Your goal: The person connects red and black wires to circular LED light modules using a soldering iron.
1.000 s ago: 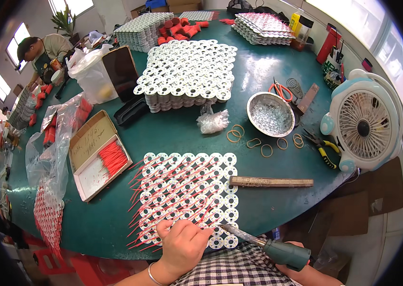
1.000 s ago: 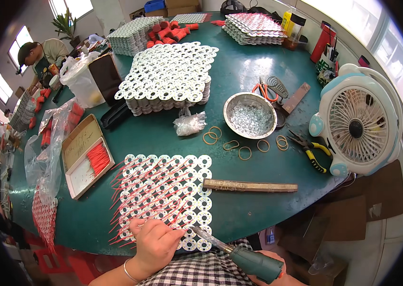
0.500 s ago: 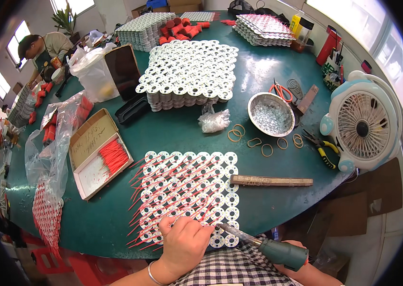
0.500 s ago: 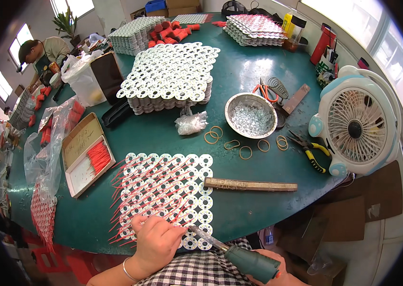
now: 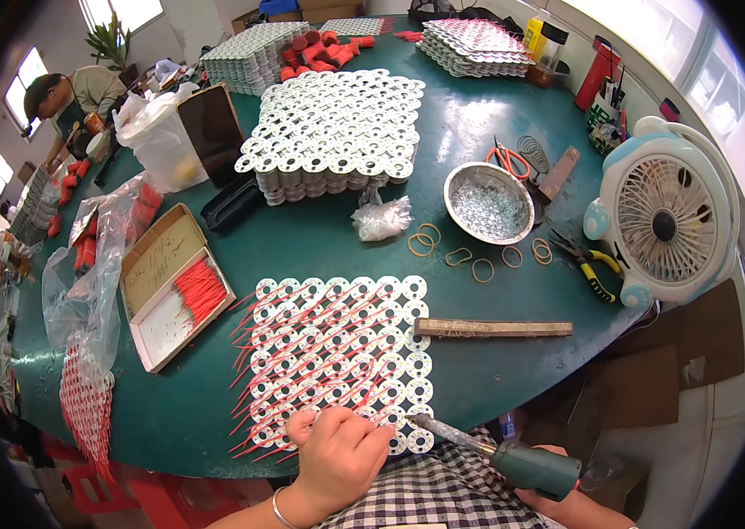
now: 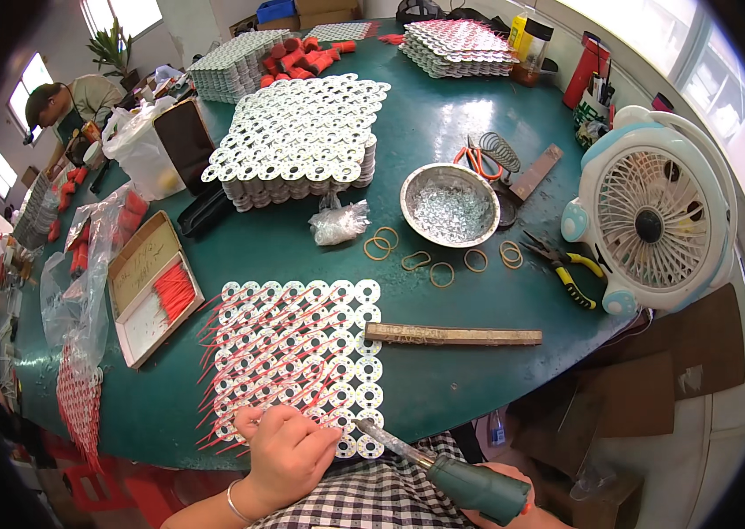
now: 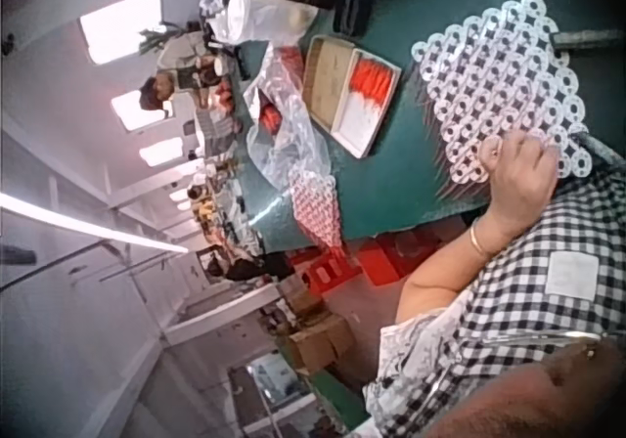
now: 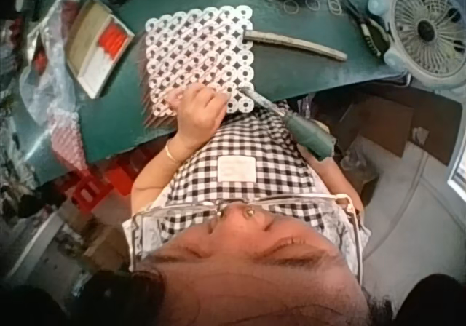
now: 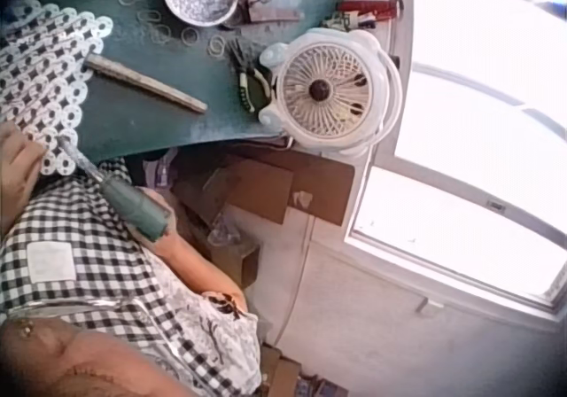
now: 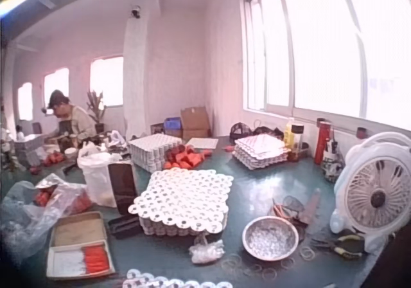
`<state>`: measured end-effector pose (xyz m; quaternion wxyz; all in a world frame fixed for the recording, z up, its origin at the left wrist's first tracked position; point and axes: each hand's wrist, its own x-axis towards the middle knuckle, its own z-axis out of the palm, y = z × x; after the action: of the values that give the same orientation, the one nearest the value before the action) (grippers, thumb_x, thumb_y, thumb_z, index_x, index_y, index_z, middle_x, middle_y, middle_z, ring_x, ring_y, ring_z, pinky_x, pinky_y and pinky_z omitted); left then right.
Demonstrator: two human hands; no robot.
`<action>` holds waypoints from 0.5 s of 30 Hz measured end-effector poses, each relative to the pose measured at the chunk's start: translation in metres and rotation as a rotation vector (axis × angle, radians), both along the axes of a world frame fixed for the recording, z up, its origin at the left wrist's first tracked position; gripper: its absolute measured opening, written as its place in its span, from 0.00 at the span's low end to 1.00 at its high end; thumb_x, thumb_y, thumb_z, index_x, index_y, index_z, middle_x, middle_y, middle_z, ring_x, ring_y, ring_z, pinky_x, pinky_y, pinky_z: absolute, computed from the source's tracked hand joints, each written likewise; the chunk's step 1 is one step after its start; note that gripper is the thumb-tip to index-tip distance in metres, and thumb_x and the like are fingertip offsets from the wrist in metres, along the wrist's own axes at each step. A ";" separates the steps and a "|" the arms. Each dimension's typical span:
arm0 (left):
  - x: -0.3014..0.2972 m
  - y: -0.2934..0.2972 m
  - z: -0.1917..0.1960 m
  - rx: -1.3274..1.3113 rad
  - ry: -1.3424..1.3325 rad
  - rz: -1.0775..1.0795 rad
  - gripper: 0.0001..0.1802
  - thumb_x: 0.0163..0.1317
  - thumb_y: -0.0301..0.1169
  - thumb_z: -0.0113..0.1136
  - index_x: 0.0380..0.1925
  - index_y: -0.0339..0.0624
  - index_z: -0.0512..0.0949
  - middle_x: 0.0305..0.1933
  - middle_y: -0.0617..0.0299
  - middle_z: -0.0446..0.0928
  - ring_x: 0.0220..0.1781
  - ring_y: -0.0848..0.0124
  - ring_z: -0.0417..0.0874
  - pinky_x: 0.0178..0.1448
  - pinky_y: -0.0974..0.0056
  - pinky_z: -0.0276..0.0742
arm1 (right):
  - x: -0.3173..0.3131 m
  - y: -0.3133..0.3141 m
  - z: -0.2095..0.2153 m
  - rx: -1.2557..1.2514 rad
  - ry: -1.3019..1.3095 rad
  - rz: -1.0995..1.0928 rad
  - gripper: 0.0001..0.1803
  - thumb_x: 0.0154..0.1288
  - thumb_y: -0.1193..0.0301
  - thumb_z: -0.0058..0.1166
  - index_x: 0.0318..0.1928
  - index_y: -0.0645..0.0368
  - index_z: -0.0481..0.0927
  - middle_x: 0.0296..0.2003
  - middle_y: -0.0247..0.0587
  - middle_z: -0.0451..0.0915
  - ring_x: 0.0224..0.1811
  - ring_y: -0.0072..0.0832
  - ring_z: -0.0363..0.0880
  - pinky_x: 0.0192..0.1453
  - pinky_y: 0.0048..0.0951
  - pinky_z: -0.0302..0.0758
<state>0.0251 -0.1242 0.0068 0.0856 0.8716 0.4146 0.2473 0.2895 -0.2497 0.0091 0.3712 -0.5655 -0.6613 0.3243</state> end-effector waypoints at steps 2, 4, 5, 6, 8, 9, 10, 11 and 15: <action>0.000 -0.001 -0.003 0.002 0.012 0.001 0.07 0.45 0.32 0.63 0.27 0.56 0.81 0.25 0.77 0.69 0.36 0.76 0.70 0.48 0.55 0.50 | -0.007 0.008 0.011 -0.085 0.081 -0.021 0.08 0.47 0.78 0.54 0.32 0.64 0.78 0.26 0.40 0.79 0.26 0.33 0.78 0.32 0.29 0.74; 0.001 -0.001 -0.004 0.005 0.022 0.001 0.07 0.45 0.32 0.63 0.27 0.56 0.81 0.25 0.77 0.69 0.36 0.75 0.70 0.48 0.56 0.50 | -0.010 0.009 0.012 -0.169 0.160 -0.043 0.08 0.47 0.78 0.55 0.32 0.64 0.78 0.27 0.40 0.79 0.26 0.34 0.78 0.32 0.29 0.74; 0.001 -0.001 -0.004 0.002 0.022 -0.001 0.07 0.45 0.32 0.63 0.27 0.56 0.81 0.25 0.77 0.69 0.36 0.75 0.70 0.48 0.56 0.50 | -0.009 0.006 0.007 -0.135 0.158 -0.051 0.08 0.48 0.77 0.56 0.32 0.63 0.78 0.27 0.40 0.79 0.26 0.33 0.78 0.32 0.29 0.74; 0.001 -0.001 -0.004 -0.001 0.022 -0.003 0.07 0.45 0.32 0.63 0.27 0.57 0.81 0.25 0.77 0.69 0.36 0.75 0.70 0.48 0.56 0.50 | -0.008 0.004 0.003 -0.101 0.155 -0.060 0.08 0.48 0.77 0.56 0.33 0.63 0.78 0.27 0.39 0.79 0.26 0.33 0.78 0.33 0.29 0.74; 0.001 0.000 -0.004 0.000 0.024 -0.002 0.07 0.45 0.32 0.63 0.27 0.57 0.81 0.25 0.77 0.69 0.36 0.75 0.70 0.48 0.56 0.50 | -0.002 -0.002 -0.005 -0.104 0.125 -0.036 0.09 0.48 0.76 0.57 0.33 0.63 0.78 0.27 0.40 0.79 0.26 0.33 0.78 0.33 0.29 0.74; 0.000 0.000 -0.004 0.001 0.024 -0.002 0.07 0.45 0.32 0.63 0.27 0.57 0.81 0.25 0.77 0.69 0.36 0.75 0.70 0.48 0.56 0.50 | 0.000 -0.003 -0.007 -0.107 0.093 -0.012 0.09 0.48 0.76 0.57 0.33 0.63 0.78 0.27 0.40 0.79 0.26 0.33 0.78 0.33 0.29 0.74; 0.001 0.000 -0.004 0.001 0.025 -0.003 0.07 0.45 0.32 0.63 0.27 0.57 0.81 0.25 0.77 0.69 0.36 0.75 0.70 0.48 0.56 0.50 | -0.001 -0.003 -0.007 -0.107 0.094 -0.013 0.09 0.48 0.76 0.57 0.33 0.63 0.78 0.27 0.40 0.79 0.26 0.33 0.78 0.33 0.29 0.74; 0.001 0.000 -0.003 0.002 0.032 -0.002 0.07 0.45 0.32 0.63 0.27 0.57 0.80 0.25 0.77 0.69 0.36 0.76 0.71 0.48 0.56 0.50 | -0.003 -0.002 -0.006 -0.106 0.074 -0.024 0.10 0.47 0.75 0.58 0.34 0.63 0.78 0.28 0.40 0.79 0.27 0.33 0.78 0.34 0.29 0.74; 0.001 0.000 -0.002 0.008 0.045 0.004 0.07 0.45 0.32 0.63 0.27 0.57 0.80 0.25 0.77 0.69 0.36 0.76 0.71 0.49 0.55 0.50 | -0.004 0.002 0.003 -0.182 0.105 -0.011 0.11 0.45 0.74 0.61 0.33 0.63 0.79 0.31 0.41 0.80 0.28 0.33 0.79 0.37 0.29 0.75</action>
<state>0.0261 -0.1243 0.0048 0.0720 0.8764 0.4172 0.2294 0.2858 -0.2480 0.0117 0.3543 -0.5827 -0.6055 0.4102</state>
